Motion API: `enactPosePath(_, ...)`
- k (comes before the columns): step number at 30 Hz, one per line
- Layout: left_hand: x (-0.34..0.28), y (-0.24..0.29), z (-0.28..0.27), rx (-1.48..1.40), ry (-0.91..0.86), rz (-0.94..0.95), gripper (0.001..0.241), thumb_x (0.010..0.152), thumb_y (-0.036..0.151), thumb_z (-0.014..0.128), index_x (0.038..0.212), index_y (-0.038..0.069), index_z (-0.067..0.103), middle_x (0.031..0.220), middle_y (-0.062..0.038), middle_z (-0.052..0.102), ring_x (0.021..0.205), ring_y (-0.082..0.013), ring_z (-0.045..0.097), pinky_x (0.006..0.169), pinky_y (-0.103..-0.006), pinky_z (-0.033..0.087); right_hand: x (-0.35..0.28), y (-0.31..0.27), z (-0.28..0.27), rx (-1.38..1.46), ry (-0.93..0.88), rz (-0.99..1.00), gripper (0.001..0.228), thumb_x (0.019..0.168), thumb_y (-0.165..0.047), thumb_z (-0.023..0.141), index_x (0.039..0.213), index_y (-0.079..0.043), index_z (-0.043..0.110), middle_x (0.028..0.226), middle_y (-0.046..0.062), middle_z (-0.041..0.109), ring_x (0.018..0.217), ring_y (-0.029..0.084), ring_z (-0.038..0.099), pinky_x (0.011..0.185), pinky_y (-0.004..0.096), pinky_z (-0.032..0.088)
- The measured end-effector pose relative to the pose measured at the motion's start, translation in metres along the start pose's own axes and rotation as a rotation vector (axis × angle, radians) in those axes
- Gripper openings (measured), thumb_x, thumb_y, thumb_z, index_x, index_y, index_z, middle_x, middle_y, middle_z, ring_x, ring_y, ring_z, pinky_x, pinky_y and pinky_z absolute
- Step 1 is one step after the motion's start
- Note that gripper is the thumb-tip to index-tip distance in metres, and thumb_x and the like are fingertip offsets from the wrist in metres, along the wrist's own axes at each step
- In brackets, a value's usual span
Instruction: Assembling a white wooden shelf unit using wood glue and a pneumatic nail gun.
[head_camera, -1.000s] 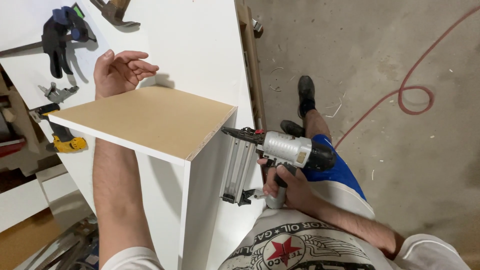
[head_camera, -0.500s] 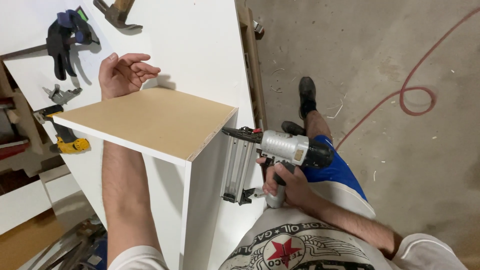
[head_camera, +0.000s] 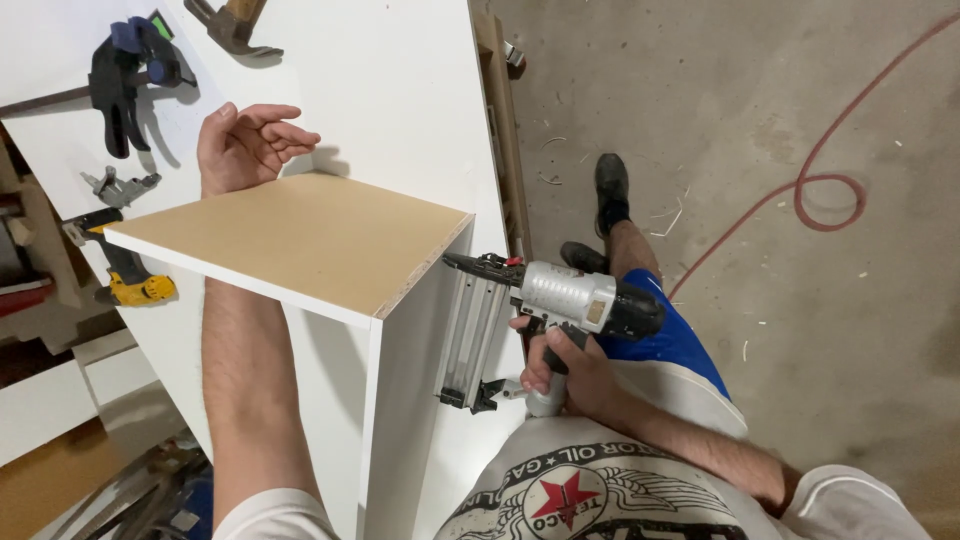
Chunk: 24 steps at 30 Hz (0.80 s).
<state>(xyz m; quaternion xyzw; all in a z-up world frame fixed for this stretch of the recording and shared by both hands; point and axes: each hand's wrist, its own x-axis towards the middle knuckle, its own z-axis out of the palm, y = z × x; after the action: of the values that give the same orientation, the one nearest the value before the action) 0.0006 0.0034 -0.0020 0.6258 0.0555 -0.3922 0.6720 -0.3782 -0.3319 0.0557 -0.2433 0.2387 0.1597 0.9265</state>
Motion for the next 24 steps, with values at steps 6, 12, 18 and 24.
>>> enactPosePath(6,0.002,0.001,0.003,-0.005,0.009,0.000,0.071,0.090,0.061,0.043,0.125,0.006,0.070,0.103,-0.022,0.075,0.100,-0.0270,0.079,0.099,-0.0348,0.064,-0.002,0.040,-0.025,0.131,0.063,-0.010,0.047,0.107,-0.023,0.043,0.125,0.018,0.056,0.050,0.012,0.046,0.041,0.022,0.049,0.056,0.046,0.055)
enactPosePath(12,-0.001,0.003,0.007,-0.017,0.031,0.000,0.072,0.088,0.062,0.045,0.124,0.006,0.071,0.101,-0.022,0.075,0.099,-0.0267,0.079,0.097,-0.0342,0.065,-0.003,0.030,-0.018,0.116,0.088,0.000,0.050,0.107,-0.028,0.045,0.122,0.018,0.059,0.050,0.012,0.046,0.039,0.023,0.048,0.054,0.047,0.054)
enactPosePath(18,0.000,0.003,0.005,-0.007,0.039,0.013,0.073,0.087,0.063,0.044,0.125,0.007,0.071,0.102,-0.022,0.074,0.100,-0.0272,0.079,0.098,-0.0348,0.064,-0.002,0.008,-0.004,0.050,0.037,-0.034,0.061,0.109,-0.037,0.042,0.070,0.004,0.064,0.043,0.012,0.046,0.036,0.024,0.050,0.053,0.045,0.055)
enactPosePath(24,0.001,0.000,0.000,0.003,0.041,0.013,0.073,0.087,0.063,0.045,0.125,0.006,0.071,0.103,-0.022,0.074,0.101,-0.0273,0.079,0.099,-0.0353,0.064,-0.002,0.042,-0.033,0.122,0.050,-0.040,0.050,0.106,-0.027,0.043,0.120,0.018,0.061,0.049,0.013,0.046,0.038,0.024,0.050,0.053,0.049,0.057)
